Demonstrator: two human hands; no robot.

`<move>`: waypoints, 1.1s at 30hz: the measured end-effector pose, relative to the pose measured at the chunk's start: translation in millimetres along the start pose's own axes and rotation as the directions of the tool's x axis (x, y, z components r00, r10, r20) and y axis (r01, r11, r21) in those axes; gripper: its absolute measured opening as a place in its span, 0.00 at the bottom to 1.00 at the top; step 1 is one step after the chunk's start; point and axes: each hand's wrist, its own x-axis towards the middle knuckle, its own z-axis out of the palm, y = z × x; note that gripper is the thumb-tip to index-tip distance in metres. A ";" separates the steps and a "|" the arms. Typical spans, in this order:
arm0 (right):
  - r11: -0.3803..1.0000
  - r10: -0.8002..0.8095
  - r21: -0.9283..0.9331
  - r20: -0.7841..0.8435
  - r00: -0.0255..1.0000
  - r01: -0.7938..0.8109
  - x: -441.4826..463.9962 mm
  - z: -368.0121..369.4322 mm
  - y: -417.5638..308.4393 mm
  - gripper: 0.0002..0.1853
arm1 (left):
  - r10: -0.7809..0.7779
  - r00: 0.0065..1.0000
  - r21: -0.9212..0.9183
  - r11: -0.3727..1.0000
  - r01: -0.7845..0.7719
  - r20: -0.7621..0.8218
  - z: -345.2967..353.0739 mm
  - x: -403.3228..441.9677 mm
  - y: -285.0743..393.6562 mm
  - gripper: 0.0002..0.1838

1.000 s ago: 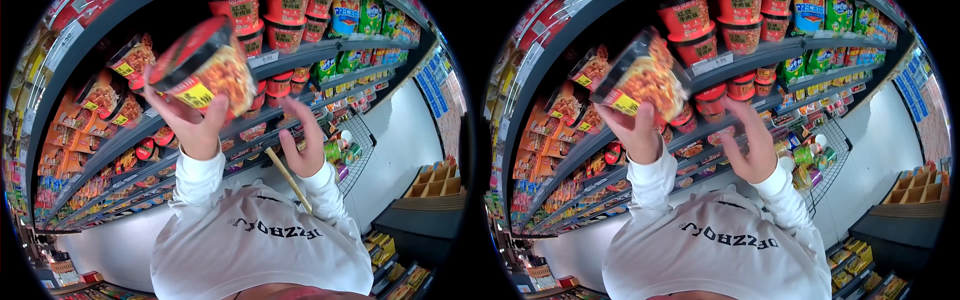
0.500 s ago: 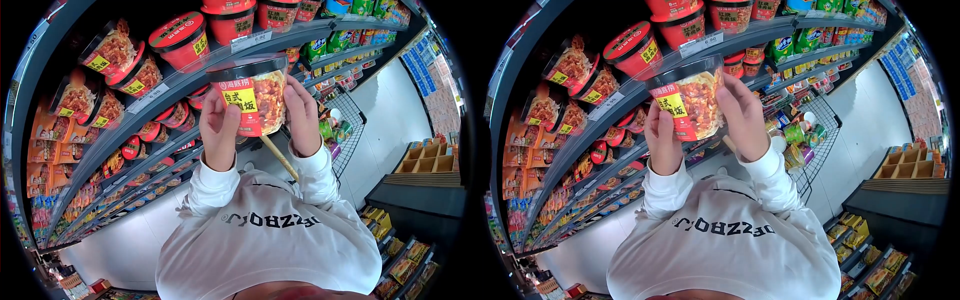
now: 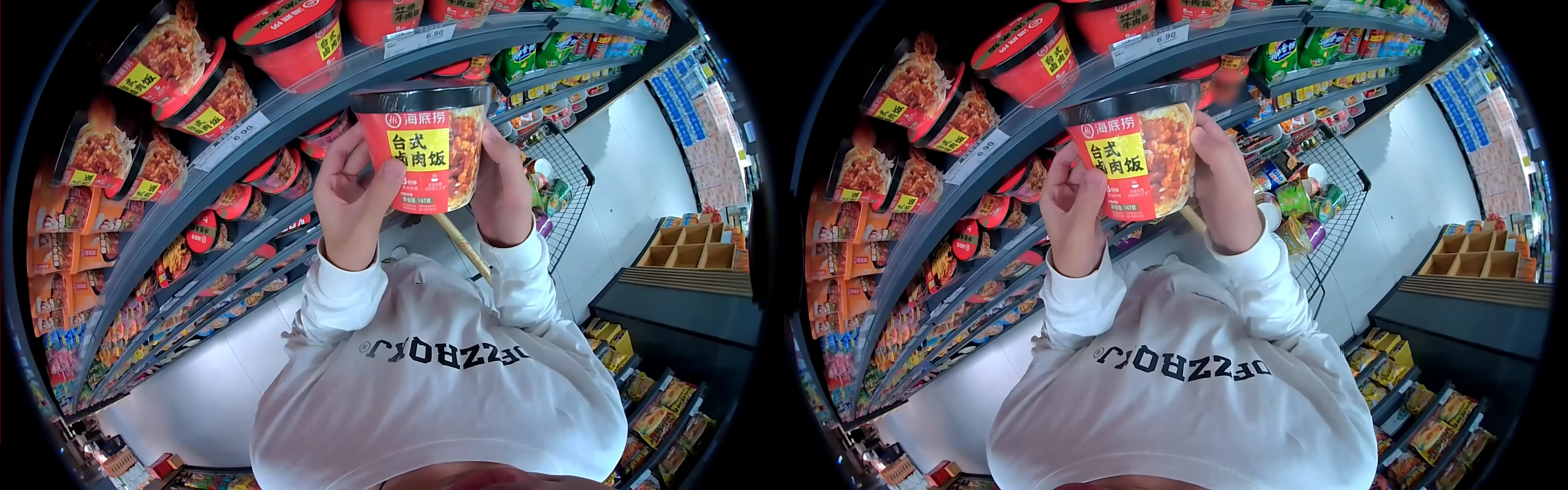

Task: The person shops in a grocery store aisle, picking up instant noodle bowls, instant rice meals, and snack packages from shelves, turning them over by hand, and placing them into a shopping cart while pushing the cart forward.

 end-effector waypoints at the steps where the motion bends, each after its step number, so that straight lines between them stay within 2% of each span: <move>1: 1.000 0.004 -0.001 0.002 1.000 -0.004 0.3 0.5 0.5 0.28 | 0.000 1.000 -0.001 1.000 0.000 -0.004 -0.8 -0.7 0.0 0.30; 3: 0.998 0.012 0.058 0.016 1.000 -0.013 2.4 2.7 0.5 0.27 | 0.008 1.000 -0.004 1.000 -0.008 -0.018 -0.9 -0.3 1.1 0.30; 10: 1.000 0.004 0.020 0.046 0.999 -0.005 9.0 12.4 0.2 0.26 | 0.066 0.997 -0.019 0.998 -0.067 -0.049 -4.1 3.9 5.4 0.28; 16: 0.999 0.015 0.032 0.004 1.000 -0.016 12.7 15.7 6.8 0.28 | 0.078 0.995 0.000 0.997 -0.078 -0.069 -6.5 7.9 4.6 0.29; 19: 1.000 -0.020 0.006 0.065 0.998 0.020 15.5 12.1 8.8 0.26 | 0.057 0.994 -0.019 0.998 -0.058 -0.089 -4.9 8.9 4.4 0.29; 22: 0.999 -0.001 0.046 0.062 0.998 -0.002 16.1 12.6 8.3 0.29 | 0.060 0.994 -0.010 0.998 -0.061 -0.091 -5.4 11.7 5.0 0.30; 24: 0.999 -0.019 -0.043 0.074 0.997 0.022 15.9 10.1 10.9 0.33 | 0.047 0.996 0.021 0.999 -0.046 -0.078 -5.8 13.7 5.5 0.31; 28: 0.996 -0.038 -0.074 0.069 0.997 0.043 13.8 10.9 11.7 0.37 | 0.057 0.996 0.054 0.997 -0.054 -0.068 -6.4 16.5 1.0 0.32; 33: 0.997 -0.052 -0.062 0.049 0.997 0.055 10.2 9.8 14.7 0.38 | 0.058 0.998 0.051 0.997 -0.056 -0.036 -5.0 16.3 -2.4 0.31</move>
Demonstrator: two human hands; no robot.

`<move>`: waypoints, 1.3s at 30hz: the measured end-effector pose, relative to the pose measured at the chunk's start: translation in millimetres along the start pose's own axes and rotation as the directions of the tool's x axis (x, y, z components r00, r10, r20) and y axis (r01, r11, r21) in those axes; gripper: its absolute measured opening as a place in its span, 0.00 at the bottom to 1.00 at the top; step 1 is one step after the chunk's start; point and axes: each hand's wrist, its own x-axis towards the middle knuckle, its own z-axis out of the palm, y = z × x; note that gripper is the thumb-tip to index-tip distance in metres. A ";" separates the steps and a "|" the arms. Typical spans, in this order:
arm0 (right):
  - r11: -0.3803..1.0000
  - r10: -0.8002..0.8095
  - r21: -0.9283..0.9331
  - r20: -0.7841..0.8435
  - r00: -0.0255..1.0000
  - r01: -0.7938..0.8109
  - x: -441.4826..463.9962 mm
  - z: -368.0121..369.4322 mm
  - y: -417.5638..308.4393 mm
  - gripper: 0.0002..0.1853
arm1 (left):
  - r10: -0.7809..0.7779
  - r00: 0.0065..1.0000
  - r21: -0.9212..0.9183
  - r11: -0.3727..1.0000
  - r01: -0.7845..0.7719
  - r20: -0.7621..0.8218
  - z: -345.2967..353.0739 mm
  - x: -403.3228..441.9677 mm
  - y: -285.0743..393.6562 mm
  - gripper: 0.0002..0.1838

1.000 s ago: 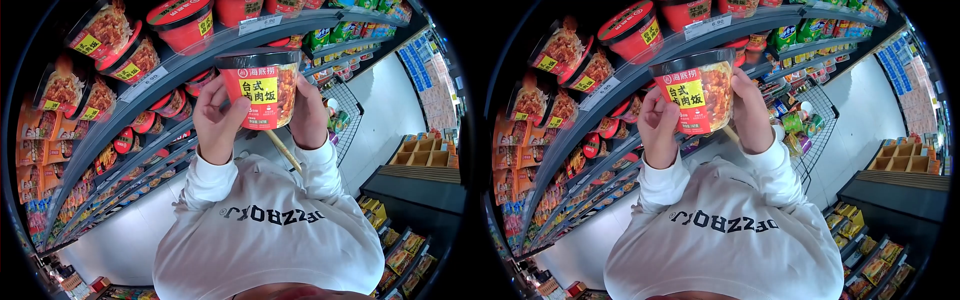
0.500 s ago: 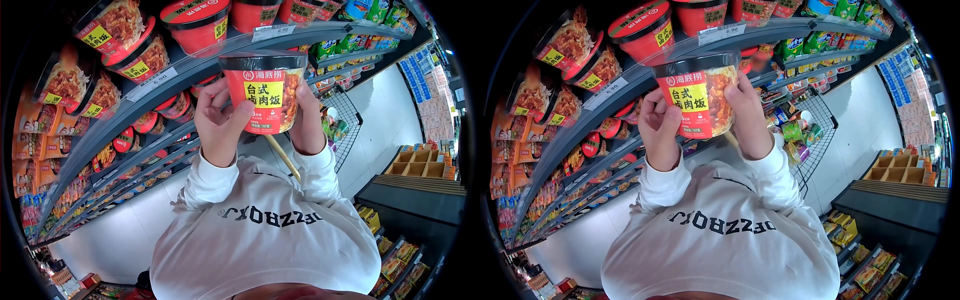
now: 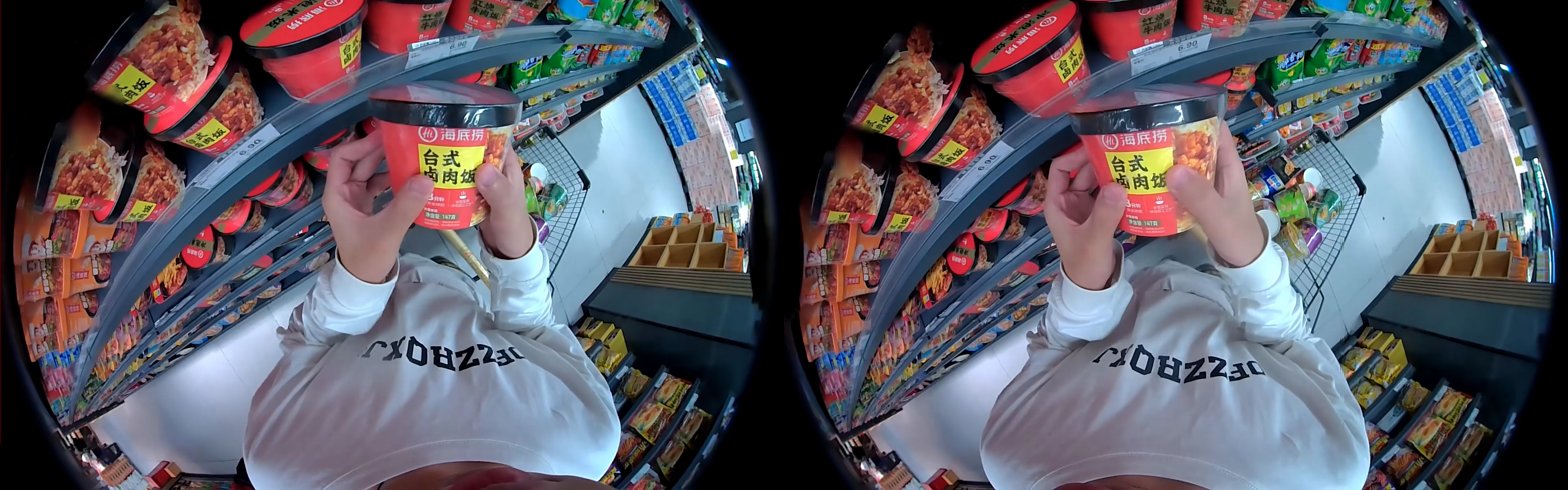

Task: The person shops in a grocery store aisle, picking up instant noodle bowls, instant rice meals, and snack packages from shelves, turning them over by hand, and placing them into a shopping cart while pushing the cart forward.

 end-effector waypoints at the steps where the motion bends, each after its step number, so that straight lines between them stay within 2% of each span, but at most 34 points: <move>1: 1.000 -0.007 0.000 -0.007 1.000 0.007 -1.1 -0.9 1.4 0.38 | -0.010 1.000 0.000 1.000 0.010 0.003 -1.1 0.1 -1.3 0.31; 8: 0.999 -0.032 -0.036 0.003 0.999 0.032 -1.3 -10.6 6.7 0.38 | 0.002 0.999 0.054 0.999 -0.005 0.050 0.2 2.2 -7.3 0.31; 10: 0.993 -0.093 -0.075 0.011 0.996 0.094 0.4 -11.4 6.5 0.38 | 0.012 0.999 0.061 0.998 -0.015 0.052 3.6 4.1 -10.9 0.31; 12: 0.990 -0.100 -0.104 -0.006 0.995 0.099 -0.8 -12.2 5.5 0.37 | 0.049 0.996 0.082 0.995 -0.055 0.081 6.4 7.4 -16.7 0.31; 14: 0.988 -0.148 -0.055 -0.064 0.987 0.145 -3.0 -12.7 4.9 0.36 | 0.050 0.992 0.090 0.994 -0.061 0.114 11.2 8.3 -20.0 0.31; 18: 0.963 -0.195 -0.201 -0.052 0.979 0.181 -6.9 -29.3 -0.4 0.32 | 0.061 0.981 0.117 0.990 -0.084 0.182 20.4 6.8 -34.9 0.35; 19: 0.952 -0.174 -0.262 -0.041 0.984 0.157 -10.0 -33.0 -5.2 0.30 | 0.054 0.979 0.117 0.990 -0.078 0.195 23.9 6.4 -37.5 0.35; 24: 0.941 -0.145 -0.319 -0.083 0.986 0.112 -21.4 -65.7 -16.3 0.29 | -0.023 0.982 0.126 0.992 -0.001 0.189 38.5 2.1 -59.9 0.36; 25: 0.918 -0.134 -0.384 -0.062 0.989 0.101 -25.7 -75.4 -17.8 0.29 | -0.038 0.978 0.127 0.992 0.011 0.207 40.4 0.9 -66.5 0.36; 26: 0.889 -0.121 -0.449 -0.044 0.992 0.088 -31.3 -86.5 -18.6 0.28 | -0.094 0.974 0.076 0.994 0.080 0.205 41.1 -0.6 -73.5 0.35; 27: 0.892 -0.055 -0.452 -0.119 0.991 -0.004 -39.3 -100.2 -16.4 0.35 | -0.154 0.966 0.025 0.988 0.152 0.207 41.0 -2.9 -81.9 0.34; 28: 0.893 -0.065 -0.451 -0.151 0.986 -0.010 -49.0 -108.7 -14.7 0.35 | -0.176 0.957 0.027 0.984 0.174 0.231 38.0 -5.9 -92.2 0.34; 30: 0.794 -0.159 -0.602 -0.065 0.985 0.088 -69.0 -125.5 -10.2 0.52 | -0.413 0.884 0.063 0.910 0.410 0.219 30.8 -14.3 -116.1 0.31; 31: 0.754 -0.055 -0.656 -0.062 0.997 0.001 -78.8 -138.9 -5.5 0.69 | -0.426 0.874 0.093 0.905 0.416 0.234 32.1 -21.9 -125.8 0.29; 32: 0.487 -0.068 -0.873 -0.013 0.998 0.021 -90.9 -148.8 -6.0 0.68 | -0.451 0.856 0.104 0.892 0.439 0.252 31.2 -30.7 -136.9 0.29; 35: 0.569 -0.023 -0.815 -0.149 0.989 -0.109 -122.1 -165.8 10.8 0.66 | -0.642 0.750 0.326 0.751 0.574 0.158 29.9 -55.7 -166.7 0.26; 36: 0.553 0.043 -0.804 -0.232 0.972 -0.216 -129.3 -168.8 10.2 0.63 | -0.654 0.738 0.334 0.742 0.581 0.168 33.3 -61.4 -174.1 0.26; 37: 0.532 0.107 -0.785 -0.310 0.945 -0.318 -135.1 -172.9 9.6 0.60 | -0.708 0.685 0.339 0.695 0.634 0.170 36.8 -66.4 -180.4 0.26; 38: 0.536 0.103 -0.779 -0.323 0.941 -0.326 -140.7 -179.3 9.5 0.60 | -0.756 0.631 0.345 0.647 0.681 0.171 39.7 -69.5 -186.7 0.27; 39: 0.502 0.033 -0.801 -0.359 0.933 -0.326 -147.3 -186.1 9.2 0.59 | -0.741 0.628 0.415 0.662 0.624 0.238 42.5 -70.7 -192.0 0.25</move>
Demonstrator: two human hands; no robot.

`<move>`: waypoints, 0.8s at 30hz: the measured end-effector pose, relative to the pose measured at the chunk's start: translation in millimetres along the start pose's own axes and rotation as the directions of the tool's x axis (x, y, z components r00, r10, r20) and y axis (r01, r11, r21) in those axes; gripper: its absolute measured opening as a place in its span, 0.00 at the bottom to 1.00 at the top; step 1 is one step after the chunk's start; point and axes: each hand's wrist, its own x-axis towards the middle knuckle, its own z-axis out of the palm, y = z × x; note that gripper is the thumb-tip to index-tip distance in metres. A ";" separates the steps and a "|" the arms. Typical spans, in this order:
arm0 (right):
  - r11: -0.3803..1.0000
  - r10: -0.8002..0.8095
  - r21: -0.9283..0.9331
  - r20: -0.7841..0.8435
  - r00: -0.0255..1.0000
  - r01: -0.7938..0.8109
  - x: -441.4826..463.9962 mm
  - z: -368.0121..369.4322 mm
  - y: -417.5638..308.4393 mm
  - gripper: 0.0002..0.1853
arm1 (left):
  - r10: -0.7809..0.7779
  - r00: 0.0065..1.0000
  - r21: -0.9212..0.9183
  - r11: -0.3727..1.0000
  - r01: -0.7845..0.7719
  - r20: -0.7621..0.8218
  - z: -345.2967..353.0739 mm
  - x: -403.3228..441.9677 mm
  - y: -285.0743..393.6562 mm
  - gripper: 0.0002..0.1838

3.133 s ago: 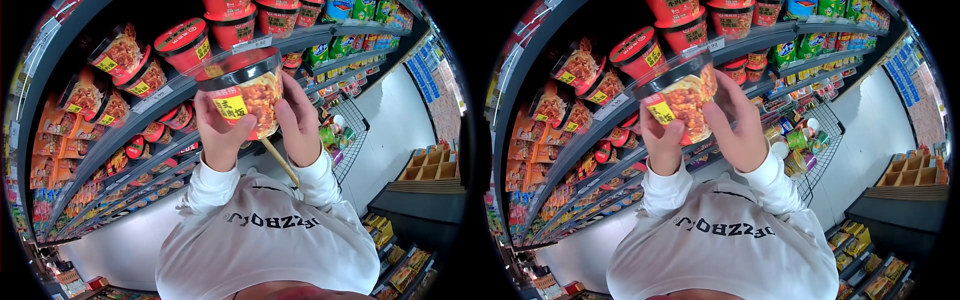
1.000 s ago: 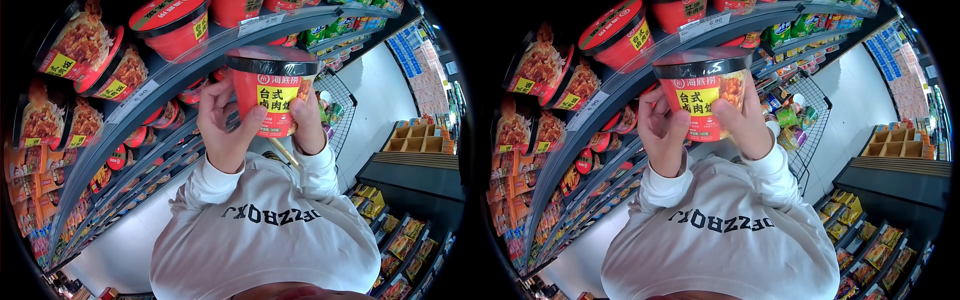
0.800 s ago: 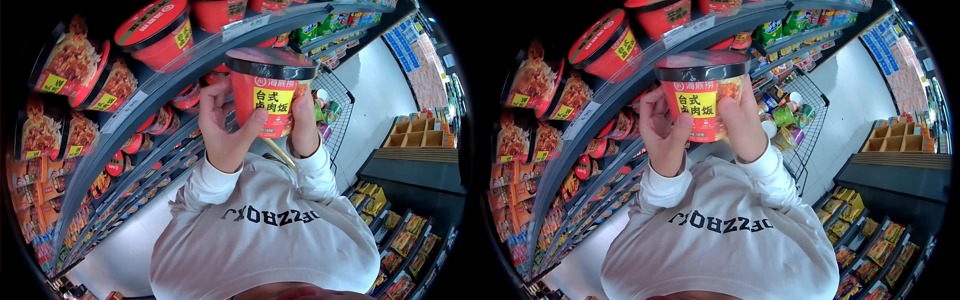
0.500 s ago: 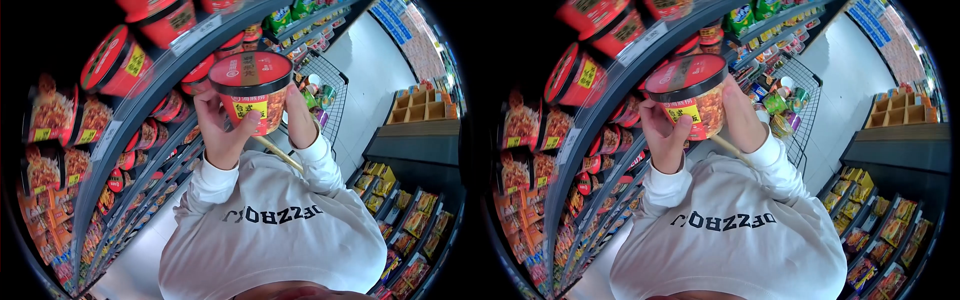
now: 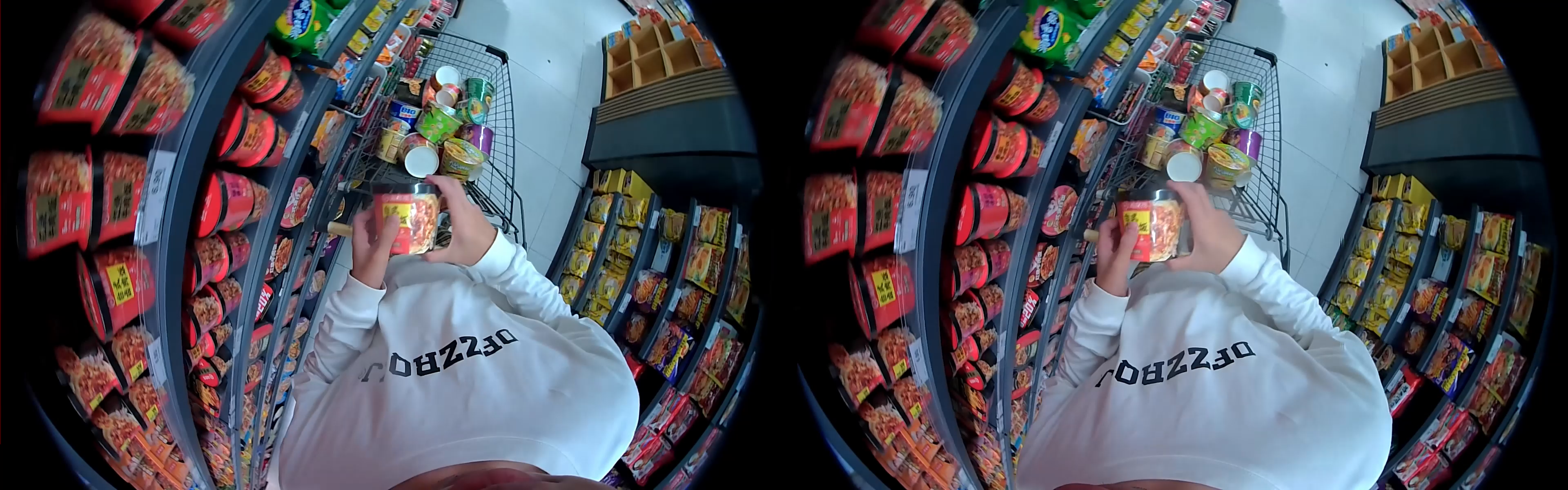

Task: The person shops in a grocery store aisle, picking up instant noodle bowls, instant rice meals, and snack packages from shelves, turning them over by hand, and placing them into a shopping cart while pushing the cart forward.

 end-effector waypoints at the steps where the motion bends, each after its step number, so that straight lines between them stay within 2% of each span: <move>1: 0.999 -0.004 -0.041 -0.079 0.997 0.001 -4.7 -4.9 5.3 0.58 | -0.009 1.000 0.008 1.000 0.009 0.010 2.9 4.0 -2.2 0.25; 2: 0.997 0.050 -0.043 -0.143 0.988 -0.057 -6.2 -11.6 10.7 0.57 | -0.022 0.994 0.055 0.998 0.016 0.109 5.5 10.9 -3.4 0.23; 3: 0.992 0.024 -0.115 -0.238 0.971 -0.052 -6.2 -14.1 33.2 0.57 | -0.036 0.978 0.101 0.995 0.016 0.204 6.7 18.3 -4.9 0.22; 4: 0.982 0.080 -0.141 -0.285 0.955 -0.124 -4.6 -21.3 49.0 0.56 | -0.113 0.970 0.356 0.934 0.029 0.217 -9.4 31.7 -36.0 0.20; 5: 0.968 0.129 -0.163 -0.334 0.934 -0.192 -0.4 -29.4 65.9 0.55 | -0.112 0.969 0.361 0.932 0.026 0.219 -12.8 34.4 -48.7 0.20; 6: 0.953 0.146 -0.188 -0.395 0.907 -0.236 4.7 -34.6 91.1 0.55 | -0.033 0.978 0.728 0.673 -0.131 0.206 -15.0 33.3 -56.1 0.21; 7: 0.937 0.159 -0.211 -0.455 0.876 -0.279 11.1 -38.8 121.1 0.55 | 0.046 0.972 0.937 0.260 -0.233 0.228 -18.7 32.5 -66.7 0.21; 8: 0.911 0.122 -0.284 -0.505 0.855 -0.298 17.7 -43.6 152.4 0.55 | 0.046 0.967 0.944 0.209 -0.254 0.250 -28.4 32.1 -87.1 0.22; 9: 0.877 0.166 -0.314 -0.515 0.841 -0.365 24.7 -50.2 174.5 0.55 | 0.049 0.967 0.945 0.206 -0.253 0.248 -27.9 30.1 -87.1 0.22; 11: 0.804 0.235 -0.370 -0.521 0.821 -0.465 42.5 -57.0 232.9 0.57 | 0.113 0.925 0.926 0.073 -0.372 0.363 -25.5 27.5 -87.2 0.21; 12: 0.809 0.234 -0.366 -0.517 0.823 -0.460 51.4 -61.3 254.1 0.57 | 0.113 0.927 0.928 0.068 -0.366 0.357 -24.1 26.9 -84.5 0.21; 14: 0.673 0.417 -0.443 -0.434 0.799 -0.592 70.8 -68.1 287.7 0.59 | 0.101 0.923 0.920 0.097 -0.380 0.370 -21.4 27.0 -76.1 0.22; 15: 0.682 0.416 -0.437 -0.428 0.802 -0.587 80.6 -70.9 297.4 0.59 | 0.099 0.926 0.924 0.087 -0.373 0.364 -21.0 27.2 -74.3 0.22; 17: 0.623 0.473 -0.448 -0.438 0.765 -0.641 101.3 -74.1 316.5 0.60 | 0.046 0.938 0.922 0.171 -0.347 0.344 -18.8 28.7 -72.1 0.23; 19: 0.662 0.423 -0.443 -0.445 0.789 -0.605 123.8 -79.2 332.0 0.64 | 0.049 0.942 0.925 0.179 -0.335 0.331 -15.3 28.6 -69.9 0.24; 21: 0.637 0.388 -0.510 -0.436 0.812 -0.578 147.5 -85.6 347.4 0.61 | 0.108 0.935 0.915 0.196 -0.352 0.337 -13.7 30.5 -72.6 0.24; 24: 0.626 0.401 -0.470 -0.490 0.774 -0.622 172.6 -102.2 332.1 0.59 | 0.133 0.932 0.917 0.174 -0.358 0.339 -10.2 33.5 -72.3 0.24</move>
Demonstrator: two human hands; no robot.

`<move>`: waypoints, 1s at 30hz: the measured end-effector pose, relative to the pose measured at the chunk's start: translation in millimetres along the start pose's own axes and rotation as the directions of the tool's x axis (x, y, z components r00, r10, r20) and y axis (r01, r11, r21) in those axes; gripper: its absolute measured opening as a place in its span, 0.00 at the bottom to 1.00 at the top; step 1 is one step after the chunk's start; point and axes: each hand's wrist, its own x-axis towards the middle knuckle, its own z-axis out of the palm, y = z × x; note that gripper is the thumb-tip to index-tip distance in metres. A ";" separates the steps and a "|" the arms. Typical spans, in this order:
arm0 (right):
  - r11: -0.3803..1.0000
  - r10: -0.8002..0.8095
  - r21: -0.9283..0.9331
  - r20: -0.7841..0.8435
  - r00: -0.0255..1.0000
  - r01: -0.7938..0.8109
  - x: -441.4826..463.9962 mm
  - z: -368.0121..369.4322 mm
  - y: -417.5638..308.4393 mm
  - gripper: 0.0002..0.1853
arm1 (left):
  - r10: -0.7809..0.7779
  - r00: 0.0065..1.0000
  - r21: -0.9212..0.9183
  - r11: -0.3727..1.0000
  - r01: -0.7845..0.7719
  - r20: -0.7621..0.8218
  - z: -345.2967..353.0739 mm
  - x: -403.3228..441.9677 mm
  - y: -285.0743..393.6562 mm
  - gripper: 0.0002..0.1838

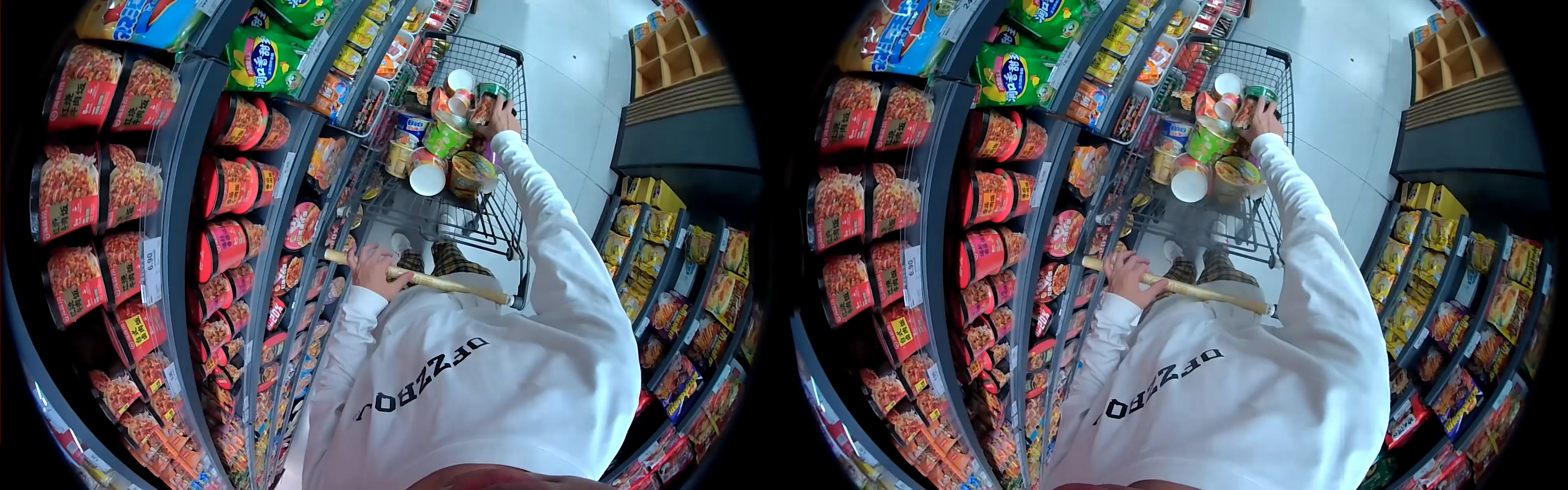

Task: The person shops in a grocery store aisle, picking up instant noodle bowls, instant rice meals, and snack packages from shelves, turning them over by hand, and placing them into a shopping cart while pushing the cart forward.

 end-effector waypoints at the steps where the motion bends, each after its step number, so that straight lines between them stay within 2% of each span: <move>1: 1.000 0.016 0.015 -0.022 1.000 -0.016 8.3 -1.3 -4.5 0.59 | -0.002 1.000 0.006 1.000 0.002 -0.005 -0.8 1.8 0.9 0.24; 5: 0.993 -0.118 -0.016 -0.046 0.992 0.118 30.4 5.8 -17.3 0.56 | -0.027 0.999 0.023 0.999 0.027 0.018 -1.7 5.1 5.2 0.25; 7: 0.979 -0.201 0.033 -0.054 0.978 0.203 33.9 16.9 -26.2 0.59 | -0.033 0.999 0.004 0.999 0.033 0.021 -2.5 7.7 6.7 0.25; 9: 0.977 -0.203 0.054 -0.040 0.978 0.205 28.7 30.2 -37.8 0.57 | -0.035 0.999 0.012 0.999 0.035 0.001 -2.6 11.5 9.0 0.24; 11: 0.947 -0.292 0.093 -0.138 0.946 0.306 37.2 77.2 -28.0 0.53 | -0.056 0.998 -0.009 0.998 0.056 0.016 -3.1 14.2 12.4 0.23; 12: 0.980 -0.179 0.081 -0.048 0.983 0.182 27.7 58.8 -40.0 0.50 | -0.064 0.998 -0.005 0.998 0.064 0.004 -2.2 16.0 12.8 0.23; 13: 0.976 -0.173 0.126 -0.025 0.985 0.175 35.7 75.4 -32.6 0.45 | -0.046 0.999 -0.012 0.999 0.046 -0.010 -0.3 17.8 11.8 0.23; 15: 0.981 -0.176 0.098 0.093 0.980 0.166 33.2 71.1 -30.7 0.42 | -0.032 0.999 -0.016 0.999 0.032 -0.029 2.2 19.6 11.9 0.22; 16: 0.980 -0.183 0.100 0.089 0.979 0.174 30.4 70.8 -26.3 0.42 | -0.018 0.999 -0.019 1.000 0.017 -0.044 2.8 21.6 12.3 0.22; 18: 0.919 -0.257 0.277 -0.118 0.959 0.280 18.6 67.6 -18.9 0.37 | -0.004 0.997 -0.020 1.000 0.002 -0.071 3.9 25.8 13.0 0.22; 20: 0.806 -0.407 0.329 -0.296 0.864 0.492 -5.9 63.8 -15.5 0.31 | 0.004 0.997 -0.018 1.000 -0.005 -0.077 5.2 30.1 14.5 0.21; 21: 0.792 -0.386 0.464 -0.123 0.914 0.397 -42.7 14.9 -36.1 0.27 | 0.001 0.996 -0.018 1.000 -0.003 -0.091 5.2 33.0 15.3 0.21; 22: 0.725 -0.424 0.543 -0.134 0.896 0.424 -72.8 -5.3 -45.6 0.22 | 0.002 0.997 -0.012 1.000 -0.003 -0.078 5.0 35.6 16.4 0.21; 23: 0.723 -0.464 0.587 0.024 0.886 0.363 -102.0 -29.7 -53.6 0.20 | 0.002 0.998 -0.007 1.000 -0.003 -0.066 5.3 38.1 17.6 0.21; 24: 0.737 -0.547 0.558 0.160 0.821 0.382 -120.9 -25.8 -48.7 0.21 | -0.004 0.997 -0.010 1.000 0.003 -0.079 5.9 40.9 18.8 0.21; 25: 0.621 -0.613 0.689 0.130 0.779 0.374 -146.9 -23.1 -46.5 0.22 | 0.001 0.996 0.005 1.000 0.000 -0.091 6.6 43.8 19.8 0.21; 26: 0.583 -0.659 0.690 0.093 0.747 0.429 -174.7 -36.0 -51.1 0.22 | 0.004 0.995 0.019 1.000 -0.002 -0.102 8.0 45.8 20.8 0.20; 27: 0.595 -0.662 0.727 0.202 0.722 0.342 -199.4 -53.7 -59.8 0.24 | -0.005 0.993 0.015 1.000 0.007 -0.116 10.6 48.1 20.3 0.20; 28: 0.537 -0.727 0.716 0.126 0.675 0.445 -217.2 -41.7 -55.7 0.25 | 0.023 0.990 0.017 1.000 -0.021 -0.138 13.7 51.3 18.6 0.20; 29: 0.532 -0.737 0.713 0.124 0.664 0.457 -231.7 -45.6 -56.6 0.25 | 0.052 0.986 0.020 0.999 -0.050 -0.158 15.4 54.0 17.8 0.20; 30: 0.573 -0.755 0.523 0.038 0.655 0.631 -243.4 -52.1 -59.2 0.26 | 0.064 0.984 0.039 0.998 -0.059 -0.168 14.8 57.5 18.9 0.18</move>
